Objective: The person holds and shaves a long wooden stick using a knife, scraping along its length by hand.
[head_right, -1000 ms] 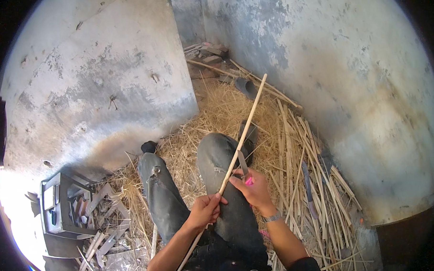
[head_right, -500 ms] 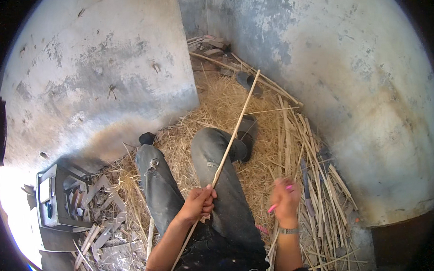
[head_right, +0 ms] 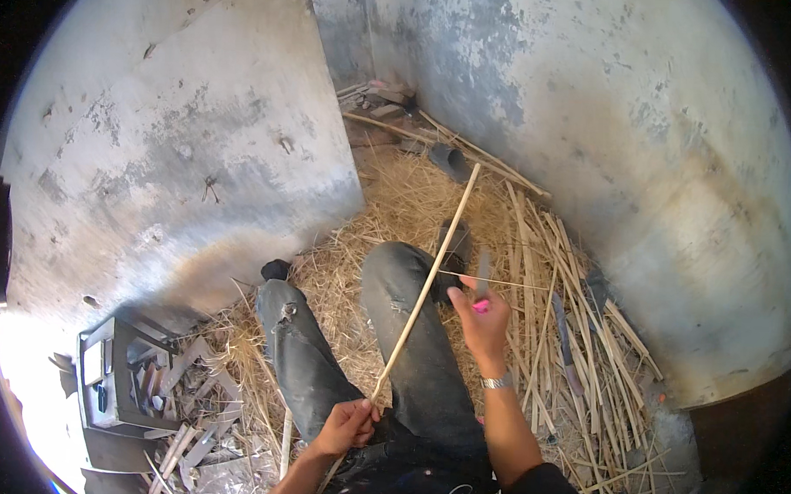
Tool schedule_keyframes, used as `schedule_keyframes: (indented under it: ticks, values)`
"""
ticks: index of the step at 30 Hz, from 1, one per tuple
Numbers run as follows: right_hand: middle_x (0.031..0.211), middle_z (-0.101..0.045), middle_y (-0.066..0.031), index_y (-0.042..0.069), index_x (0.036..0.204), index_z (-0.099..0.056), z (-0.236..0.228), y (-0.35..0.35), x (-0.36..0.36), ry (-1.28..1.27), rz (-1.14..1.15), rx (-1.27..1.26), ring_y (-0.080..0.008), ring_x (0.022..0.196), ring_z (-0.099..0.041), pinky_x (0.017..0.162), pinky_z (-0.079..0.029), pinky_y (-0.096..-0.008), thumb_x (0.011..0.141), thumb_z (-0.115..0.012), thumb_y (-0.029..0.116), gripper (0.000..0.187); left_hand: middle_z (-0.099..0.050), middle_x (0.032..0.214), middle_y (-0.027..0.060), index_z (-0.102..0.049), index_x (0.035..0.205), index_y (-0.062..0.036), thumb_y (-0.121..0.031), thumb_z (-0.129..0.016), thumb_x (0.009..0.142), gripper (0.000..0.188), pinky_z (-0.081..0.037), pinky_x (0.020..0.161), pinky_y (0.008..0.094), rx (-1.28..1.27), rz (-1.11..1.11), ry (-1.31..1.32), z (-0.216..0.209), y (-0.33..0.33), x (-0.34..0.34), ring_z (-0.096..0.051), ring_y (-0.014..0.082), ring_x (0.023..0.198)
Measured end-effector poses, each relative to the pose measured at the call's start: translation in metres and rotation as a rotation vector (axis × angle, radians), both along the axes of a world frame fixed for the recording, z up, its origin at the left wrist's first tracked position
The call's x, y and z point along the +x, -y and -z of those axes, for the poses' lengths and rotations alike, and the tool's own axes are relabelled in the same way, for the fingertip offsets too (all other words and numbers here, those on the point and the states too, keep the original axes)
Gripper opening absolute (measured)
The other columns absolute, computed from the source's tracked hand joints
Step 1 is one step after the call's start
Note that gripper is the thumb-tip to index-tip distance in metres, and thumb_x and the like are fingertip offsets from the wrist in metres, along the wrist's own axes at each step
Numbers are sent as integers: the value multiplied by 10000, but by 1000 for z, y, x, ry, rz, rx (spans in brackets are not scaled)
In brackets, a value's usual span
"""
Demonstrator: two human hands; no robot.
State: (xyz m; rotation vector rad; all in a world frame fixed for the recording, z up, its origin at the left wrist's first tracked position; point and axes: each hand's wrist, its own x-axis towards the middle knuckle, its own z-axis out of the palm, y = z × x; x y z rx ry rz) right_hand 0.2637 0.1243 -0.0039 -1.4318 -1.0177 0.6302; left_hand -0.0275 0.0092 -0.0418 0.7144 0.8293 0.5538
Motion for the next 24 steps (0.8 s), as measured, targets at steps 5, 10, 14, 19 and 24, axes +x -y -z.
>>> schedule_keyframes:
  ticks: [5,10,14,19,24]
  values:
    - [652,-549,76,14,994,-768,7,-33,-14,18,33,101,-31,558,-421,520,-319,-244,920,-788,224,224,-407,607,-33,-578,974,-10,-316,-419,1131,379,-308,444,244,89,-18,-115,1,10,-1,-364,60,484]
    - [593,-598,0,14,896,-770,8,-41,7,111,111,203,-107,531,-508,529,-393,-309,916,-794,262,250,-403,606,-44,-579,970,-9,-308,-424,1130,374,-315,456,242,118,40,-104,4,16,-14,-351,61,490]
    - [603,-627,-40,6,866,-765,11,-33,25,234,297,156,-137,551,-572,550,-432,-316,913,-797,333,332,-397,599,-44,-580,964,-8,-301,-420,1131,373,-318,462,243,43,83,-111,-4,14,-15,-338,64,487]
    - [578,-593,-19,14,857,-754,4,-28,20,219,243,176,-131,530,-510,536,-414,-316,910,-798,368,361,-384,616,-42,-570,944,-24,-341,-444,1121,385,-291,454,258,69,14,-164,-1,12,-19,-322,70,492]
    - [578,-573,22,27,840,-752,-30,-2,7,113,-379,-10,-88,509,-471,500,-378,-298,910,-798,379,361,-420,603,-25,-555,936,-17,-324,-414,1132,391,-312,429,261,97,-53,-171,-6,6,-16,-382,70,473]
